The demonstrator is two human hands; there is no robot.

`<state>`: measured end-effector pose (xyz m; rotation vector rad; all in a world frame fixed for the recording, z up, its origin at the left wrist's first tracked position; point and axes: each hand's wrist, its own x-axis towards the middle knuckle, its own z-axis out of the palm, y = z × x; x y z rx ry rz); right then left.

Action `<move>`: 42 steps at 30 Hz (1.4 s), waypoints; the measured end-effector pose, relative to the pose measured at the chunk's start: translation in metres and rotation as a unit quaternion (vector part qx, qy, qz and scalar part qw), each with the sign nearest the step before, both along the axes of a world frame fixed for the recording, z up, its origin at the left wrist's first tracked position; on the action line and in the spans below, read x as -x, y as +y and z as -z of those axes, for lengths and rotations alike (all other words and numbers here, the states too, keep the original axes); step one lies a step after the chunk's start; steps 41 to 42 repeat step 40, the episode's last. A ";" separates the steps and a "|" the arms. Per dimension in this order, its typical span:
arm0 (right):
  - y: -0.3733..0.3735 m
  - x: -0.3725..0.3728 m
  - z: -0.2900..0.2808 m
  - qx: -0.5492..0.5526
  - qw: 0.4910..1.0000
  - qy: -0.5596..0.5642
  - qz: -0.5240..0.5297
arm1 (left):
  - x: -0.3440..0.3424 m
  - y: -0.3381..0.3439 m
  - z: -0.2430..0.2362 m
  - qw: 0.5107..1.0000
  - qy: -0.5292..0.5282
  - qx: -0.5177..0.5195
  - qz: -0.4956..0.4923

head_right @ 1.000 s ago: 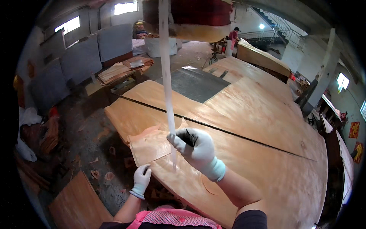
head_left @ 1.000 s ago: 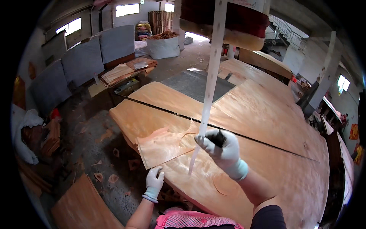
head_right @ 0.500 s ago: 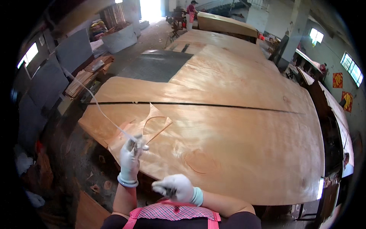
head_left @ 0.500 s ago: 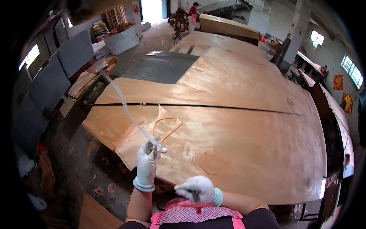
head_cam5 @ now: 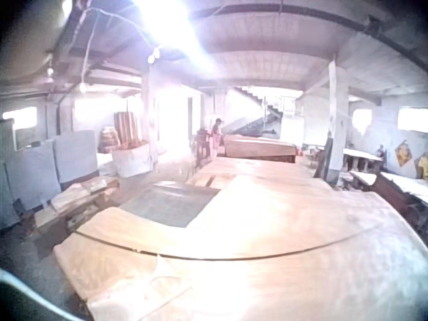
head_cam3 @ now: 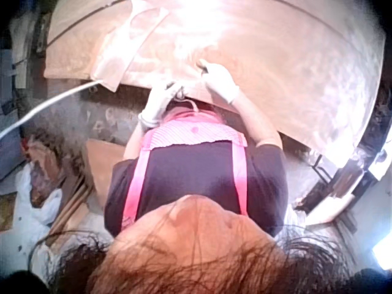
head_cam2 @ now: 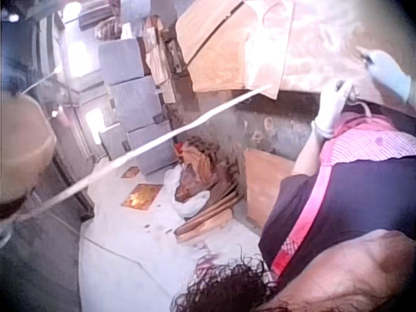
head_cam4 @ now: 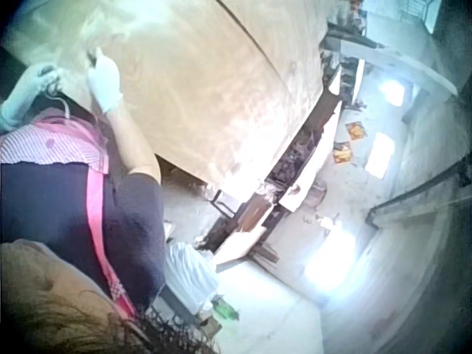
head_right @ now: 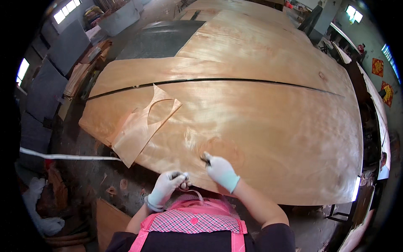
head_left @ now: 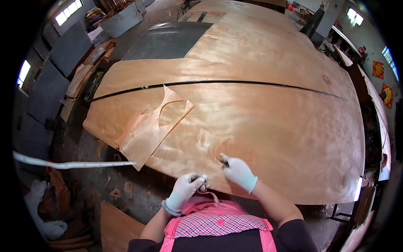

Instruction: The person lifts a large sheet of wood veneer, places it onto a metal cutting table, and uses a blade to trim specific sections and cut smaller pieces while measuring with a ruler.

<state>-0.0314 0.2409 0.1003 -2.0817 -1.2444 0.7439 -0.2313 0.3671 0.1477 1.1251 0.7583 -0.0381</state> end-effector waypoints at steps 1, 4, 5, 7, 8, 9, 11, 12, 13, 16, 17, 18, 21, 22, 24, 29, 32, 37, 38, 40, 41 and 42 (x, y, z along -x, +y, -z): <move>0.006 -0.013 0.003 0.034 0.997 -0.072 -0.019 | -0.007 0.002 0.007 0.999 -0.021 0.013 -0.041; 0.021 -0.043 0.019 0.048 0.976 -0.184 -0.108 | -0.026 0.012 0.021 0.997 -0.015 0.008 -0.079; 0.023 -0.049 0.028 0.032 0.958 -0.227 -0.172 | -0.034 0.013 0.023 0.996 -0.004 0.015 -0.086; 0.024 -0.052 0.043 0.019 0.958 -0.232 -0.170 | -0.048 0.015 0.029 0.996 0.011 0.015 -0.085; 0.024 -0.053 0.048 0.006 0.957 -0.238 -0.168 | -0.056 0.015 0.033 0.996 0.012 0.016 -0.084; 0.021 -0.054 0.052 0.008 0.957 -0.237 -0.166 | -0.065 0.015 0.040 0.997 0.013 0.019 -0.072; 0.022 -0.052 0.055 -0.010 0.961 -0.227 -0.161 | -0.077 0.016 0.064 0.998 0.000 0.033 -0.061; 0.023 -0.050 0.054 -0.010 0.961 -0.224 -0.164 | -0.081 0.017 0.078 0.997 0.002 0.034 -0.064; 0.023 -0.050 0.052 -0.003 0.962 -0.218 -0.167 | -0.087 0.016 0.094 0.997 0.035 0.028 -0.069; 0.020 -0.053 0.049 0.000 0.961 -0.217 -0.168 | -0.094 0.017 0.112 0.993 0.076 0.049 -0.074; 0.019 -0.053 0.047 -0.004 0.960 -0.224 -0.170 | -0.095 0.017 0.115 0.992 0.082 0.055 -0.073; 0.019 -0.055 0.046 -0.003 0.960 -0.223 -0.169 | -0.096 0.018 0.117 0.992 0.088 0.060 -0.071; 0.025 -0.053 0.037 -0.007 0.941 -0.263 -0.213 | -0.091 0.018 0.122 0.991 0.058 0.078 -0.094; 0.026 -0.053 0.041 0.016 0.932 -0.283 -0.225 | -0.088 0.017 0.123 0.991 0.059 0.078 -0.091; 0.023 -0.055 0.045 0.039 0.923 -0.301 -0.236 | -0.075 0.009 0.124 0.991 0.094 0.073 -0.068; 0.020 -0.049 0.032 0.085 0.886 -0.337 -0.306 | -0.058 -0.008 0.081 0.987 0.145 -0.045 -0.044; 0.021 -0.046 0.026 0.084 0.887 -0.332 -0.309 | -0.045 0.023 0.099 0.820 0.198 -0.511 0.165; 0.015 -0.060 0.033 0.058 0.908 -0.295 -0.290 | -0.062 0.035 0.049 0.915 0.215 -0.333 0.078; 0.013 -0.064 0.033 0.040 0.916 -0.268 -0.296 | -0.063 0.031 0.049 0.915 0.215 -0.332 0.081; 0.001 -0.063 0.030 0.126 0.943 -0.185 -0.245 | -0.064 0.025 0.050 0.937 0.193 -0.273 0.100; 0.001 -0.063 0.030 0.126 0.943 -0.185 -0.245 | -0.064 0.025 0.050 0.937 0.193 -0.273 0.100; 0.001 -0.063 0.030 0.126 0.943 -0.185 -0.245 | -0.064 0.025 0.050 0.937 0.193 -0.273 0.100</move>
